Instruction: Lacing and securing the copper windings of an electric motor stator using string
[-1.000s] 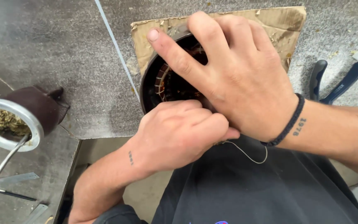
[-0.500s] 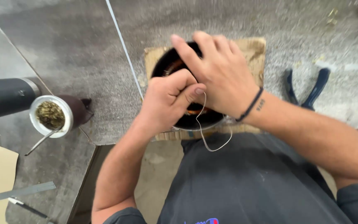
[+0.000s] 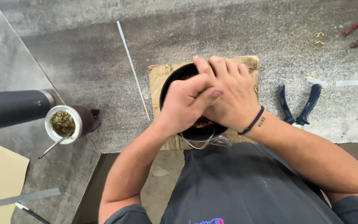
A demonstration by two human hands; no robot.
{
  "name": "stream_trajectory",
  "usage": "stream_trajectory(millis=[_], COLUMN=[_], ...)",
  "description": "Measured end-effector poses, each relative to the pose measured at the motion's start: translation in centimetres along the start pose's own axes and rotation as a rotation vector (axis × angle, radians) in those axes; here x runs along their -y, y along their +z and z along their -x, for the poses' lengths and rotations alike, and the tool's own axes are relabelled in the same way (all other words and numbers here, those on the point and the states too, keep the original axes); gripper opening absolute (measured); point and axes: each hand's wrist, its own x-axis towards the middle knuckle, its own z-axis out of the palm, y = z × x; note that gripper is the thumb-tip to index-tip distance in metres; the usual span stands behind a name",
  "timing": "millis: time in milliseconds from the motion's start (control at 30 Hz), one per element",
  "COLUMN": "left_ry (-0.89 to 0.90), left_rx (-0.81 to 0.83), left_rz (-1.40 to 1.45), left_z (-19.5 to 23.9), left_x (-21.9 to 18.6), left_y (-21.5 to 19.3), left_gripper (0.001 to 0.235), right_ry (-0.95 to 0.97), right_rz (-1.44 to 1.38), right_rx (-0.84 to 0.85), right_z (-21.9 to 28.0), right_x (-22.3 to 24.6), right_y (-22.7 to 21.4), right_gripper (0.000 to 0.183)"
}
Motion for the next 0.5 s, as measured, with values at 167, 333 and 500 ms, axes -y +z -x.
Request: stream_trajectory(millis=[167,333,500], left_ry=[0.023,0.154,0.178], left_rx=[0.018,-0.016,-0.051], left_rz=[0.017,-0.029,-0.339], left_z=[1.0,2.6,4.3], left_x=[-2.3,-3.1,-4.3], left_y=[-0.9,-1.0,-3.2], left_gripper=[0.023,0.032,0.027], right_ry=[-0.134,-0.273,-0.405], right_rz=[-0.377,-0.620,-0.901], right_rx=[-0.021,-0.042,-0.054], right_z=[1.8,2.6,3.5], right_x=[-0.7,-1.5,-2.5], right_y=[-1.0,-1.2,-1.8], right_gripper=[0.039,0.033,0.023])
